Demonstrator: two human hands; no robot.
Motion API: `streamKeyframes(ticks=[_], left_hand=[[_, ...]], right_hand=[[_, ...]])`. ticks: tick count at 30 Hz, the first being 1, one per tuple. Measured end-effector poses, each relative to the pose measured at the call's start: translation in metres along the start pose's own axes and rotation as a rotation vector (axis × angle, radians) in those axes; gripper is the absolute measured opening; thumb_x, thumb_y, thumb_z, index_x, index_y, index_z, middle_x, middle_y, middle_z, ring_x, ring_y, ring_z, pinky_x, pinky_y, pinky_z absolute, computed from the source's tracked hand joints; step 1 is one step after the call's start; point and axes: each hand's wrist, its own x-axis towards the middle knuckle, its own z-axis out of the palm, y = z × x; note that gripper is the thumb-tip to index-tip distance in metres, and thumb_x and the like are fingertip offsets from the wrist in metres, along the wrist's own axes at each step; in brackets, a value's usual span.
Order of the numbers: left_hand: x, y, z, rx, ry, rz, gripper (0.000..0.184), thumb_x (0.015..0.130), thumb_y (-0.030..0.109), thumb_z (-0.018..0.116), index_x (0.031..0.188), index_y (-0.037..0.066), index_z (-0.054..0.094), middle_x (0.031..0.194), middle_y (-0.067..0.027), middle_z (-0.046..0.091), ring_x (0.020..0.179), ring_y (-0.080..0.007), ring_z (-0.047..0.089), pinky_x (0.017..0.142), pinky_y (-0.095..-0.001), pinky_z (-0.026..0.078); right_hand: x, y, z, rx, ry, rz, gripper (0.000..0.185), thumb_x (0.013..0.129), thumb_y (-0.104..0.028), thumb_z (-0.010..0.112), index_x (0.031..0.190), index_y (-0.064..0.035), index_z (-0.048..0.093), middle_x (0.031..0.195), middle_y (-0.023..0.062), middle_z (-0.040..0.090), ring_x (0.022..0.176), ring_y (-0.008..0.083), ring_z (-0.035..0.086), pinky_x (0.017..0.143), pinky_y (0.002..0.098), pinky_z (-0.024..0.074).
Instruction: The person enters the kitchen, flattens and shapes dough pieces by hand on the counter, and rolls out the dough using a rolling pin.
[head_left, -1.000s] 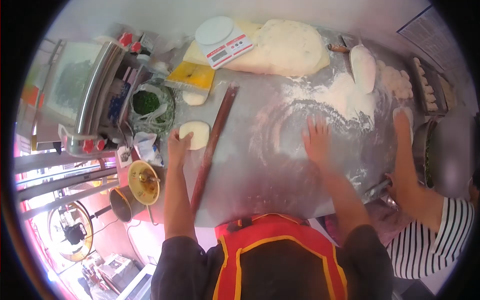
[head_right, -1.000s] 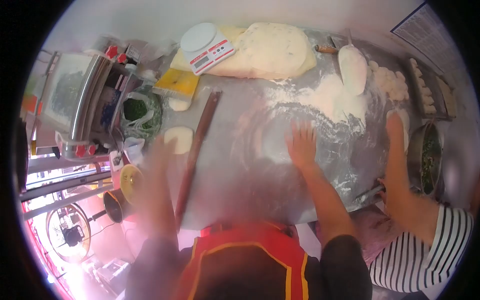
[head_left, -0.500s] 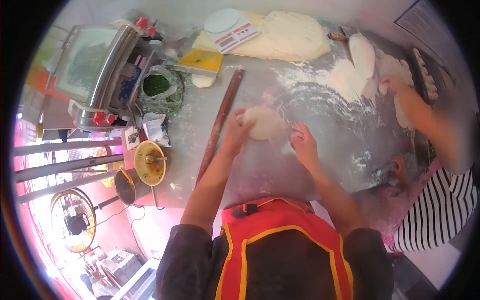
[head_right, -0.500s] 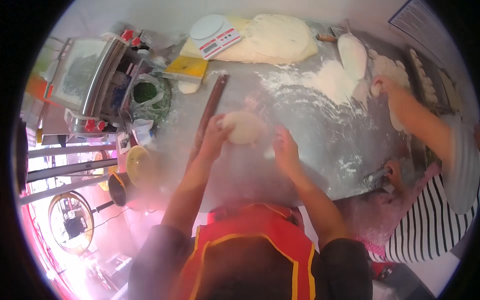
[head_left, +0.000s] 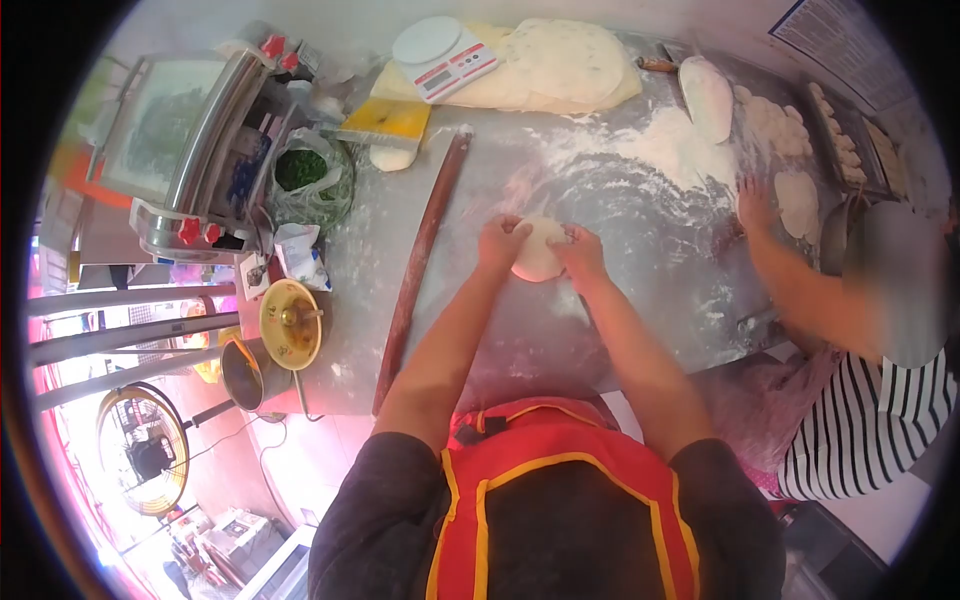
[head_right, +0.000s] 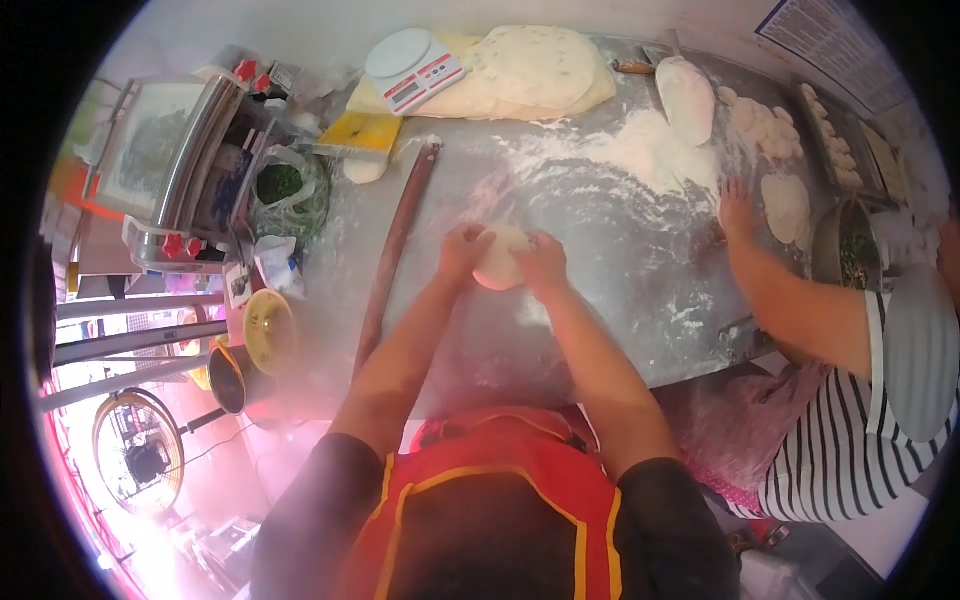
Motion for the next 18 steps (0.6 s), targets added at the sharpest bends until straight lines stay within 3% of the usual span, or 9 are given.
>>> streamKeyframes(ticks=[3,6,9,10,18], left_hand=[[-0.007,-0.003,-0.013,-0.004,0.086,0.146,0.04,0.084,0.019,0.063,0.117,-0.002,0.059,0.114,-0.0204,0.063,0.106,-0.0335,0.061,0.092,-0.0408,0.047],[-0.037,-0.023,-0.009,0.408,0.296,0.535,0.049,0.089,0.016,0.055,0.134,-0.001,0.045,0.133,-0.0236,0.05,0.126,-0.0341,0.047,0.107,-0.0416,0.035],[-0.041,-0.034,0.018,0.746,0.135,0.644,0.056,0.092,0.018,0.046,0.143,0.0,0.032,0.148,-0.0214,0.033,0.14,-0.0329,0.028,0.115,-0.0432,0.02],[-0.046,-0.021,0.021,0.743,0.062,0.548,0.059,0.093,0.024,0.043,0.145,0.001,0.028,0.152,-0.0189,0.027,0.143,-0.032,0.021,0.116,-0.0452,0.016],[-0.035,-0.015,0.012,0.864,0.071,0.599,0.056,0.094,0.024,0.038,0.145,0.003,0.03,0.151,-0.0203,0.028,0.142,-0.0339,0.023,0.115,-0.0476,0.017]], right_hand=[[-0.008,-0.02,-0.018,-0.247,-0.043,-0.058,0.042,0.082,-0.017,0.068,0.117,0.003,0.057,0.098,0.0146,0.066,0.077,0.0243,0.065,0.059,0.0349,0.0516],[-0.019,-0.035,-0.012,-0.584,0.287,-0.632,0.043,0.088,-0.02,0.061,0.124,0.0022,0.051,0.117,0.0206,0.059,0.103,0.0353,0.058,0.087,0.0437,0.0475],[-0.023,-0.041,0.006,-0.576,-0.061,-0.866,0.047,0.092,-0.023,0.053,0.131,0.0016,0.044,0.132,0.0241,0.048,0.122,0.0413,0.044,0.104,0.0486,0.0324],[-0.025,-0.043,0.008,-0.489,-0.115,-0.92,0.051,0.094,-0.027,0.048,0.136,0.0011,0.04,0.136,0.0234,0.045,0.124,0.0405,0.043,0.106,0.0494,0.0306],[-0.015,-0.031,0.017,-0.728,-0.011,-0.765,0.059,0.093,-0.039,0.048,0.137,-0.0007,0.038,0.14,0.023,0.04,0.129,0.0425,0.037,0.107,0.0553,0.0267]])
